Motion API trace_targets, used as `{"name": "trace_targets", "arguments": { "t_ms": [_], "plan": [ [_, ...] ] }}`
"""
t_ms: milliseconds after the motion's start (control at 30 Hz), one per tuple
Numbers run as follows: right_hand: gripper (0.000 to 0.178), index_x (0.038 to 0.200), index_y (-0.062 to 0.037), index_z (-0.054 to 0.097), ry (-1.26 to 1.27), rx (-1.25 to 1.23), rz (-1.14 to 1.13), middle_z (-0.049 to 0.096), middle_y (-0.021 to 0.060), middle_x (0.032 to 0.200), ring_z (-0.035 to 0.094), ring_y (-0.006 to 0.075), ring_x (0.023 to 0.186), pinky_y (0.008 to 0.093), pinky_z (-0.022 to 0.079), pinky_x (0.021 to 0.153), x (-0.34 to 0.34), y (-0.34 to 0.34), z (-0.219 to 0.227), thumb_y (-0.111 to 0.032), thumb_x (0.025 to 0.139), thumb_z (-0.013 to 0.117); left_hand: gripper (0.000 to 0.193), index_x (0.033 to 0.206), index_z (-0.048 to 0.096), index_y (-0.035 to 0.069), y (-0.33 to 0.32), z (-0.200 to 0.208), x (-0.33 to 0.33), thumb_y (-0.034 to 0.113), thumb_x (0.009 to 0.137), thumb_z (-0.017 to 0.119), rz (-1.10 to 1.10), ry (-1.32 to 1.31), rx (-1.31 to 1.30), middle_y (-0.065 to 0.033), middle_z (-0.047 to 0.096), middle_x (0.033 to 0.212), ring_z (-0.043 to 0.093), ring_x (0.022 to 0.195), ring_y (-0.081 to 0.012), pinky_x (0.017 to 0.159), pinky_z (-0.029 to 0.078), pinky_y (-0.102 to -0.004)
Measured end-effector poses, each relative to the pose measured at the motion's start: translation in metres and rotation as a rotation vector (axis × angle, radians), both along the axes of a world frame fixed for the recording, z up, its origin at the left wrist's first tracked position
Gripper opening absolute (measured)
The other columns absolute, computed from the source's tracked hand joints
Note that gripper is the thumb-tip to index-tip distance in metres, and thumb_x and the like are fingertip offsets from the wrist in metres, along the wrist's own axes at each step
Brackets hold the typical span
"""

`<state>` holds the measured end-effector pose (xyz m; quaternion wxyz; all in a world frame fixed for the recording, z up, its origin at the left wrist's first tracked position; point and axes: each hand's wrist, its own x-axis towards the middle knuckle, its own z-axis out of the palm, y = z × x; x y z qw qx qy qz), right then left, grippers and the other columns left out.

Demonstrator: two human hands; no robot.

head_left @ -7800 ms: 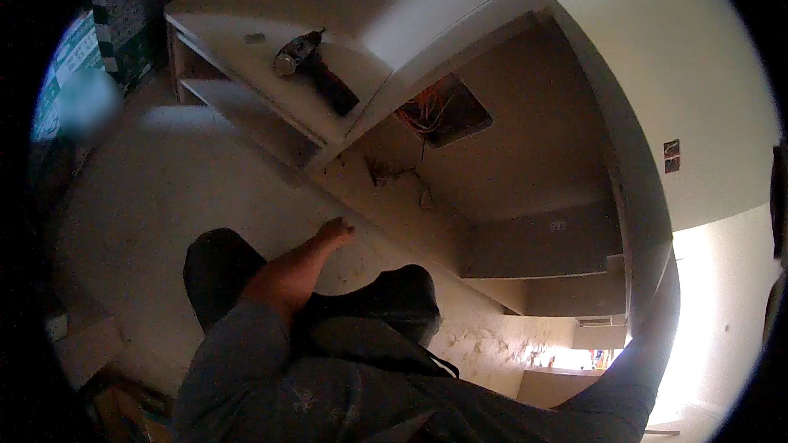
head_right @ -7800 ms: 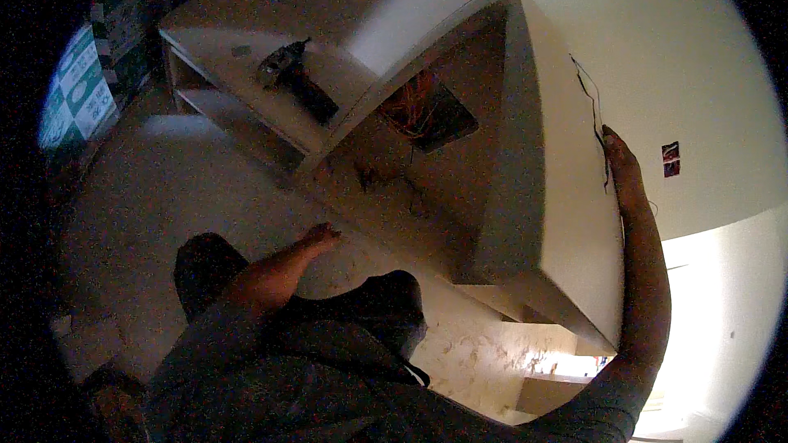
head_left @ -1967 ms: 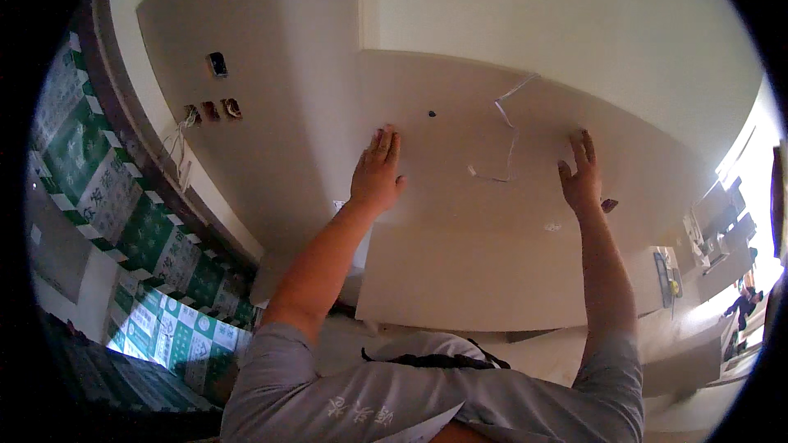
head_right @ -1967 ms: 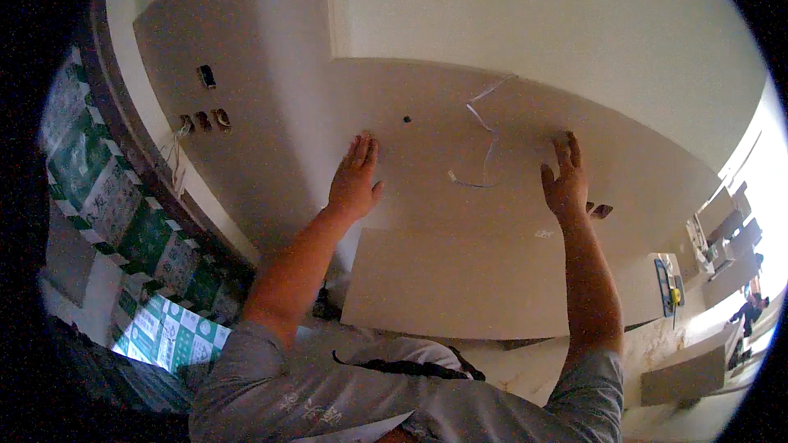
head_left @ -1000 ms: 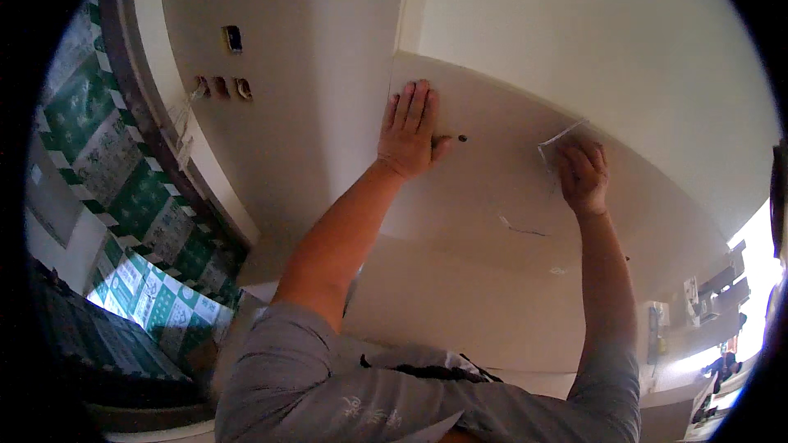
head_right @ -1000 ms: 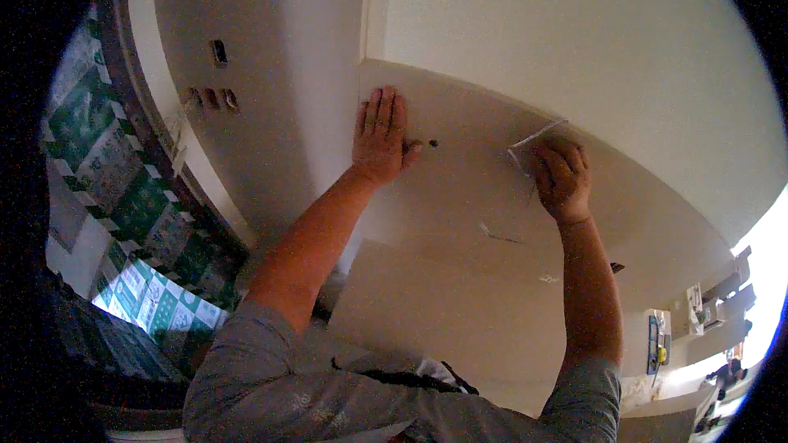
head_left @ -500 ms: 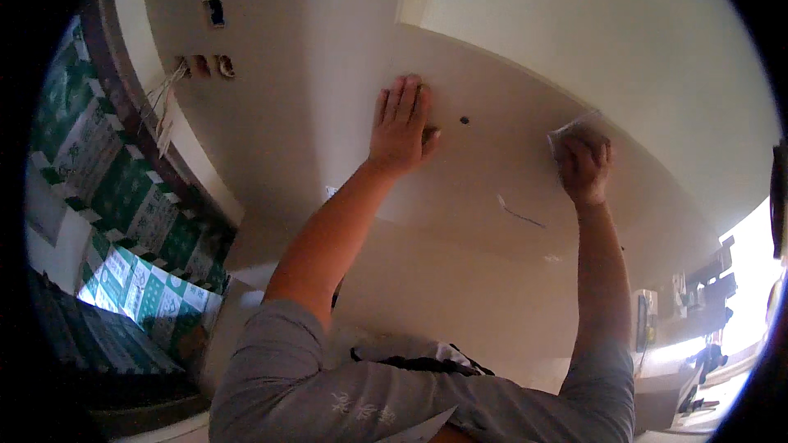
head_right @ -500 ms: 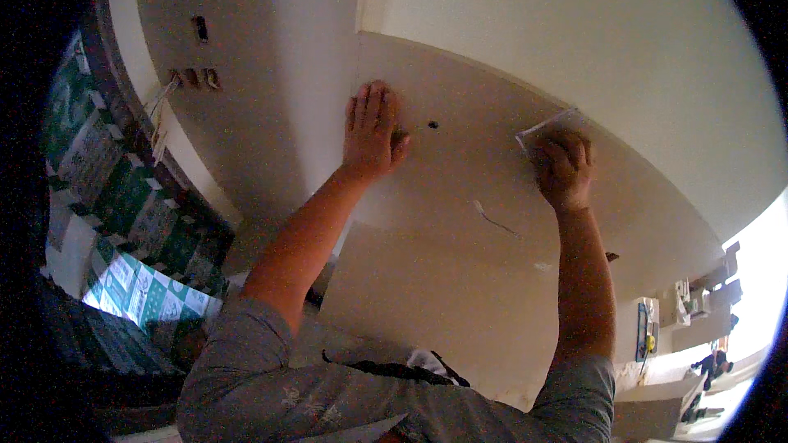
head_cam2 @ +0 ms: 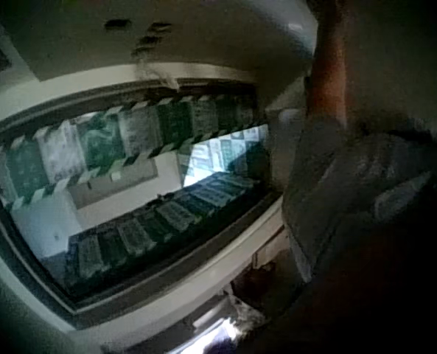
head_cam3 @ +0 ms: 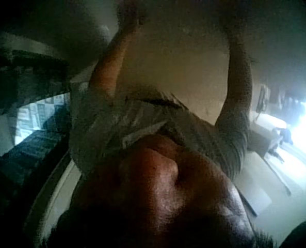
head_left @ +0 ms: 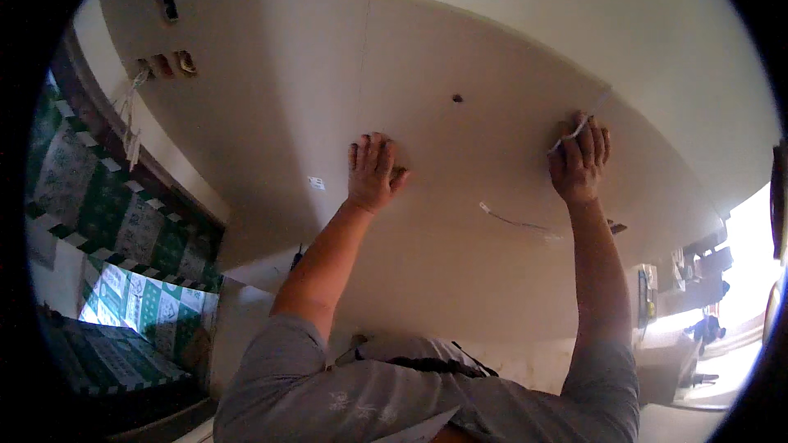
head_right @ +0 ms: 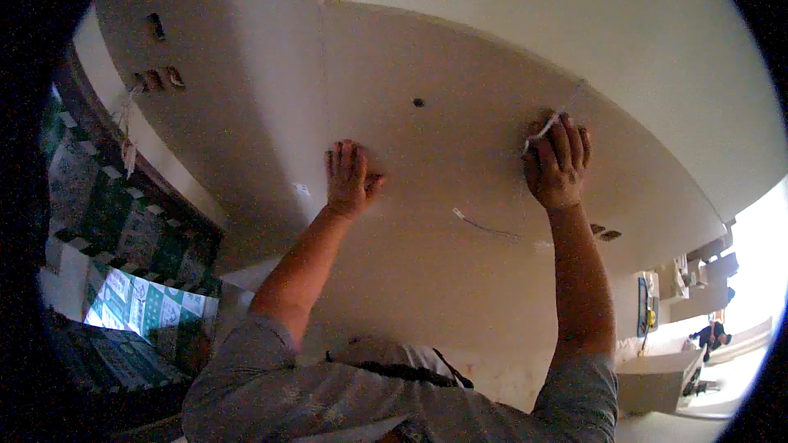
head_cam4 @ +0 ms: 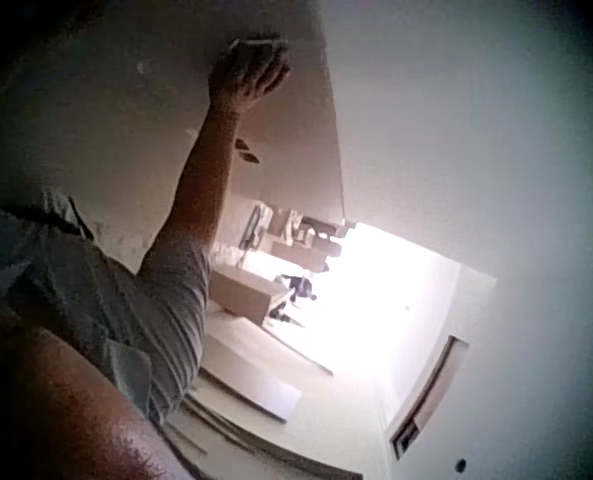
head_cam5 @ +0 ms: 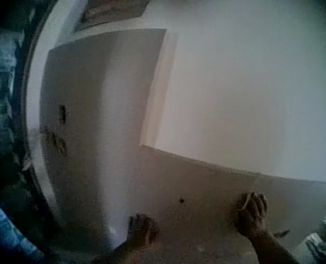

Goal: The person marks a wooden board with a pencil, aligns a white LED strip, and prepares electrical components including an LED driver and screws for installation into a cabinet.

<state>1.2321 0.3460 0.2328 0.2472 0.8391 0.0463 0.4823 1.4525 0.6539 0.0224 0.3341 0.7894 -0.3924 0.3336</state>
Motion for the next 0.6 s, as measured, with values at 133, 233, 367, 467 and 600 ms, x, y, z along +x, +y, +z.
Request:
{"name": "trace_targets", "arguments": {
  "t_ms": [133,233,367,467,600],
  "plan": [
    [0.034,0.101,-0.0146,0.067,0.190,0.177,-0.289,0.061,0.0147,0.125,0.053,0.0369,0.126,0.0568,0.034,0.113,0.009,-0.009,0.005,-0.020,0.070,0.081,0.089,0.152,0.028,0.002,-0.022,-0.041,0.003,0.042,0.088,0.075,-0.016,-0.007,-0.283,-0.0266,0.025,0.159,0.018,0.149,-0.0497,0.120,0.013,-0.0637],
    [0.038,0.110,-0.0174,0.070,-0.071,-0.022,0.254,0.062,0.0098,0.130,0.057,0.0321,0.122,0.0515,0.044,0.105,0.039,0.017,0.030,-0.022,0.073,0.078,0.115,0.162,0.005,0.002,-0.013,-0.062,0.015,0.054,0.086,0.076,0.103,-0.015,-0.404,-0.0265,0.003,0.167,0.001,0.153,-0.0478,0.122,0.005,-0.0588],
    [0.046,0.120,-0.0182,0.068,-0.060,0.026,0.295,0.054,0.0069,0.148,0.052,0.0291,0.133,0.0495,0.039,0.113,0.026,0.025,0.029,-0.022,0.074,0.074,0.137,0.161,0.001,0.000,-0.020,-0.033,-0.005,0.065,0.072,0.083,0.176,0.142,-0.496,-0.0292,-0.004,0.166,-0.005,0.154,-0.0462,0.123,0.005,-0.0579],
    [0.051,0.125,-0.0175,0.065,0.066,0.076,0.361,0.050,0.0105,0.151,0.044,0.0316,0.142,0.0520,0.036,0.116,0.021,0.015,0.022,-0.021,0.075,0.072,0.143,0.160,-0.002,0.000,-0.017,-0.043,0.002,0.066,0.068,0.085,0.252,0.215,-0.468,-0.0309,-0.007,0.165,-0.003,0.154,-0.0455,0.123,0.005,-0.0574],
    [0.061,0.134,-0.0162,0.059,0.002,0.186,0.425,0.045,0.0118,0.154,0.035,0.0355,0.147,0.0546,0.032,0.118,-0.019,-0.020,-0.007,-0.020,0.075,0.075,0.138,0.159,-0.007,-0.002,-0.041,-0.041,0.002,0.061,0.075,0.082,0.140,0.415,-0.677,-0.0316,-0.006,0.165,0.007,0.154,-0.0440,0.122,0.015,-0.0577]
  ]
}}
